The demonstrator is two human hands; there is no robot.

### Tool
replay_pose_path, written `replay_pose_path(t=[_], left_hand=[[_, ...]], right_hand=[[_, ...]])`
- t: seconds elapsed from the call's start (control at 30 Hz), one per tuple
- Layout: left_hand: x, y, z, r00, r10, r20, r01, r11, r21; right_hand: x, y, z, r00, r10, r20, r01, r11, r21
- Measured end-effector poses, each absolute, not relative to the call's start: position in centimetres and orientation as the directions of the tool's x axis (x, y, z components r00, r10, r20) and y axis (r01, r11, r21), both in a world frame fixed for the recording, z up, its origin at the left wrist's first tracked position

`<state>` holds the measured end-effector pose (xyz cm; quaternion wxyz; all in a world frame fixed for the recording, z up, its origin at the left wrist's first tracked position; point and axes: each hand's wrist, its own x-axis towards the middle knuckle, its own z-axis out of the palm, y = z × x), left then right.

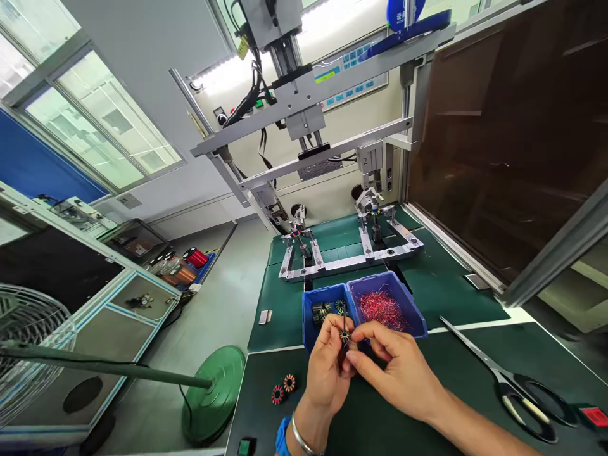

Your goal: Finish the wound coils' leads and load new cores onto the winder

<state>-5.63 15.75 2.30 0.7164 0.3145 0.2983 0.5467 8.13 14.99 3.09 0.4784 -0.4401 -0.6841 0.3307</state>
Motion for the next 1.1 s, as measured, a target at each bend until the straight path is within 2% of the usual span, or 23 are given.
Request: replay_pose_path(t=[0.2,0.57,0.77,0.93,1.1], left_hand=[[-5.0,15.3,2.4,0.108,0.990,-0.094,-0.561,0.139,0.816],[-4.7,15.4,2.5,0.174,0.969,-0.176,-0.589,0.245,0.770],[-4.5,15.3,2.5,0.219,0.959,-0.179,-0.655,0.280,0.702],[-4.6,15.3,2.4,0.299,0.942,-0.152,-0.686,0.322,0.652],[-4.6,15.5,2.7,0.230,0.954,-0.191,-0.686,0.298,0.664]], right_hand=[[8.1,15.1,2.9,-0.097,0.929,0.357,0.307,0.369,-0.877],[8.3,15.7,3.2,-0.133,0.942,0.308,0.222,0.331,-0.917],[8.5,15.9,3.2,-0.148,0.953,0.265,0.175,0.289,-0.941],[9.1,16.2,3.3,-0.052,0.931,0.361,0.251,0.362,-0.898],[9.3,16.5,3.1,0.045,0.923,0.382,0.279,0.355,-0.892]])
